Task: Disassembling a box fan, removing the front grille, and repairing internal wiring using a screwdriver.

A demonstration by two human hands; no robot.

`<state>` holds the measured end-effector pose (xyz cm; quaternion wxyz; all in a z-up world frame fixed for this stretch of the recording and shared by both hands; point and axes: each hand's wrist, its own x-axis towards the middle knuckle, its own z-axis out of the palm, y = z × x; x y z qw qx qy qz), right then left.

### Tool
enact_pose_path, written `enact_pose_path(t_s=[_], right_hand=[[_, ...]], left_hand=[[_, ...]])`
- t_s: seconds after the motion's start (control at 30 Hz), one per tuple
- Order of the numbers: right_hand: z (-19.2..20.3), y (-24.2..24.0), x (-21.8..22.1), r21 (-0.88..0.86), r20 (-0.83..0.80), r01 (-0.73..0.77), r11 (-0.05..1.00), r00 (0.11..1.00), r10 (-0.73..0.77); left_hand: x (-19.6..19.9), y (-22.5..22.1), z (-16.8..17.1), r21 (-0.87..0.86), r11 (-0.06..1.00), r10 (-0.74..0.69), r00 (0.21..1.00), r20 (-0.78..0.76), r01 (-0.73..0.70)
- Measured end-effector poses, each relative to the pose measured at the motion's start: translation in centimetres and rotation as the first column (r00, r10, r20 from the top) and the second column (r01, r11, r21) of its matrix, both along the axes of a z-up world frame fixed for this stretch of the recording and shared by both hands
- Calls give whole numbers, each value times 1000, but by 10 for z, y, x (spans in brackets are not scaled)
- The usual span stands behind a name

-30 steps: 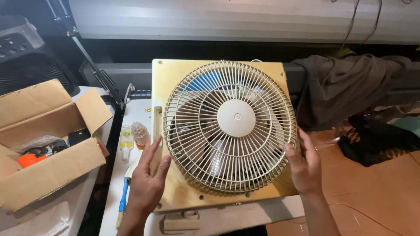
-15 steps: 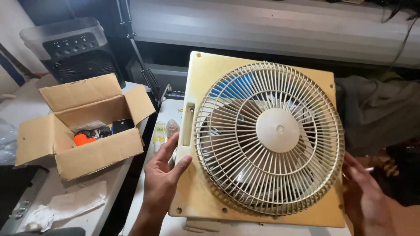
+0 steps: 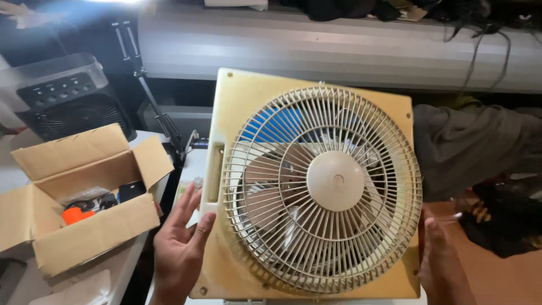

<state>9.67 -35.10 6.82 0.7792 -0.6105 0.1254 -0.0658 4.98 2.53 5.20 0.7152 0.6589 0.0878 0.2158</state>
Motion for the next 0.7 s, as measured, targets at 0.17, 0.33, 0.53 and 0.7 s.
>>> enact_pose_path(t_s=[0.17,0.33,0.53,0.7], right_hand=[[4,-33,34,-135,402,-29,990,912,82],[35,-47,57,-279,499,-64,958,843,201],[-34,-112,119,95,552,-413,906,779,297],[-4,-89,112,310,657,-695,649,650,382]], left_hand=[[37,2,37,73,996,-72,973,219,57],[80,12,65,490,856,-42,921,386,-167],[134,27,23,344,920,-26,845,535,-190],[176,57,-42,-19,966,-206,815,542,257]])
